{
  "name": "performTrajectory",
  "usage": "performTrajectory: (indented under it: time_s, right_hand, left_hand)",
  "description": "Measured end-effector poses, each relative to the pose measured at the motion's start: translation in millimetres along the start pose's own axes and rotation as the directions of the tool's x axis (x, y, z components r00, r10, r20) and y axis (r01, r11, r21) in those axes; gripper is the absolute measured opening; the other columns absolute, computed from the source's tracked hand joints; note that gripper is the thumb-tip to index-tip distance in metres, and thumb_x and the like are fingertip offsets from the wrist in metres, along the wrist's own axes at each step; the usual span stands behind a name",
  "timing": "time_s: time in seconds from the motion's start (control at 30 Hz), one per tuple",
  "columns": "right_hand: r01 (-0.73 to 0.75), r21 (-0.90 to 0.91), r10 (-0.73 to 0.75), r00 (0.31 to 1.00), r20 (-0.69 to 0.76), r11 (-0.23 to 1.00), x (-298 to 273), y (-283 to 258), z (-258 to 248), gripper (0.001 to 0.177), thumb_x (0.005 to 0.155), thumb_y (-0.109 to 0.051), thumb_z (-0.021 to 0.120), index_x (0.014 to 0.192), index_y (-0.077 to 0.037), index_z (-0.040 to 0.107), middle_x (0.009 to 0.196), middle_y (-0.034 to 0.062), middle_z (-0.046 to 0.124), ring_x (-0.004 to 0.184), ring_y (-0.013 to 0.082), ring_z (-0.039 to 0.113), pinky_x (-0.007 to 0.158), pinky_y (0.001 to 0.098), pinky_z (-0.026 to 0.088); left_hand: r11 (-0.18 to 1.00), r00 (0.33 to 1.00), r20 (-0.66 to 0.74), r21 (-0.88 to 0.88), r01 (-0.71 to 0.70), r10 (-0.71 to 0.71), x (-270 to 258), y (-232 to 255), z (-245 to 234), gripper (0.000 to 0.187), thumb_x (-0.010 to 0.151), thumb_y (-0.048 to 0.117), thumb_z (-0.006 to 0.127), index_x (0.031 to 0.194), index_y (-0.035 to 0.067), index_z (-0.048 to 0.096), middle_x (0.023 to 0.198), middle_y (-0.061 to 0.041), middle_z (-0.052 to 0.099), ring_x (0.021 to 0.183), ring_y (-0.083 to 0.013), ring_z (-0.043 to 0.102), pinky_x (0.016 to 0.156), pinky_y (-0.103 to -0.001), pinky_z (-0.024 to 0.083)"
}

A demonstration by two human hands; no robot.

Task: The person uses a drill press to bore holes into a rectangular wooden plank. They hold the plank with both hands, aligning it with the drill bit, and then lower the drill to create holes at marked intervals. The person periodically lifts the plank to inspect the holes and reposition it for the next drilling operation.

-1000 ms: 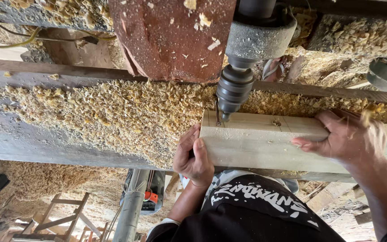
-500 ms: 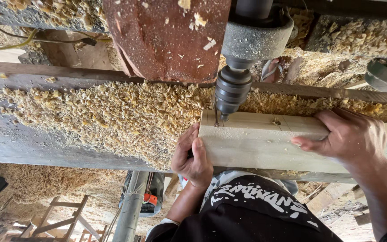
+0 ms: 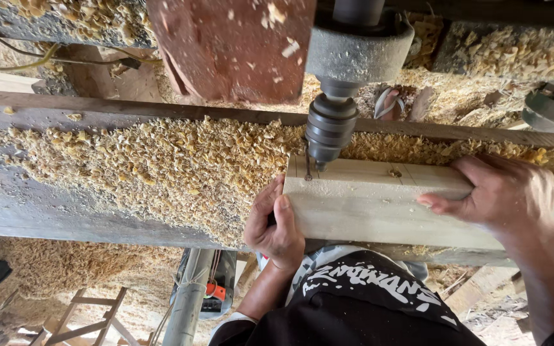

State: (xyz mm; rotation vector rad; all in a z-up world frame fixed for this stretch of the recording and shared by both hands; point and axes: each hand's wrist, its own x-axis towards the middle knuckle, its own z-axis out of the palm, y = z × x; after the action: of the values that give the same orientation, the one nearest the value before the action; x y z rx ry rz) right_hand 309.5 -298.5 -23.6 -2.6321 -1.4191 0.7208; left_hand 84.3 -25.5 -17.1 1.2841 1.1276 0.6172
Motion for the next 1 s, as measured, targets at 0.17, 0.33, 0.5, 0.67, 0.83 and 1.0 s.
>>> performTrajectory:
  time_s: [0.17,0.33,0.5,0.67,0.83,1.0]
  right_hand:
    - [0.114,0.067,-0.098,0.973,-0.208,0.991,2,13,31,0.081,0.081,-0.09,0.038,0.063,-0.013,0.057,0.049,0.0004,0.037,0.038,0.0117,0.029,0.037,0.0305,0.033]
    - [0.013,-0.088,-0.014,1.0,-0.012,0.996,-10,2,4,0.085,0.085,-0.09,0.035,0.077,-0.012,0.068,0.053,-0.0016,0.038,0.04,0.0099,0.031,0.035,0.028,0.028]
    - [-0.025,0.001,0.025,1.0,0.004,1.0,-10,-9,8,0.084,0.085,-0.091,0.033,0.071,-0.014,0.063,0.058,0.001,0.041,0.042,0.0096,0.034,0.035,0.0269,0.028]
    - [-0.056,-0.046,0.06,0.995,0.08,0.997,-14,-17,5,0.091,0.085,-0.091,0.036,0.089,-0.009,0.074,0.056,0.0008,0.046,0.038,0.007,0.03,0.03,0.026,0.025]
    - [-0.117,-0.145,0.149,0.961,0.233,0.982,-5,-17,0,0.086,0.074,-0.092,0.043,0.079,-0.012,0.071,0.054,0.0034,0.049,0.036,0.0094,0.036,0.032,0.0285,0.028]
    - [-0.101,0.109,0.093,0.993,0.079,0.989,5,-15,-15,0.085,0.092,-0.081,0.042,0.107,-0.006,0.079,0.061,0.0067,0.054,0.038,0.0075,0.038,0.031,0.0297,0.028]
  left_hand:
    - [0.999,1.0,-0.007,0.029,-0.019,0.019,-1,-3,0,0.014,0.105,0.0,0.061,0.112,-0.011,0.067,0.122,-0.025,0.072,0.111,-0.0252,0.073,0.103,-0.035,0.059]
    - [0.998,0.998,0.053,-0.058,-0.015,0.018,-5,0,0,0.02,0.102,0.004,0.069,0.12,-0.005,0.067,0.125,-0.017,0.072,0.115,-0.0209,0.072,0.103,-0.032,0.06]
    - [0.991,0.992,0.006,0.055,0.125,-0.126,-30,-3,-19,0.028,0.104,0.004,0.067,0.131,-0.006,0.069,0.112,-0.014,0.076,0.096,-0.0123,0.067,0.086,-0.024,0.055]
    - [0.999,0.999,0.025,-0.047,-0.027,0.028,-27,-11,-19,0.023,0.104,0.007,0.066,0.125,-0.003,0.069,0.12,-0.015,0.075,0.109,-0.0173,0.075,0.099,-0.03,0.062]
    - [0.995,0.995,0.034,0.015,-0.099,0.099,-19,-12,-17,0.02,0.105,0.006,0.066,0.122,-0.002,0.071,0.123,-0.018,0.075,0.111,-0.0209,0.076,0.098,-0.032,0.064]
    - [0.999,1.0,-0.002,0.047,-0.002,0.002,-10,-3,-5,0.022,0.104,0.005,0.066,0.122,-0.008,0.07,0.124,-0.022,0.073,0.11,-0.0219,0.073,0.098,-0.03,0.06]
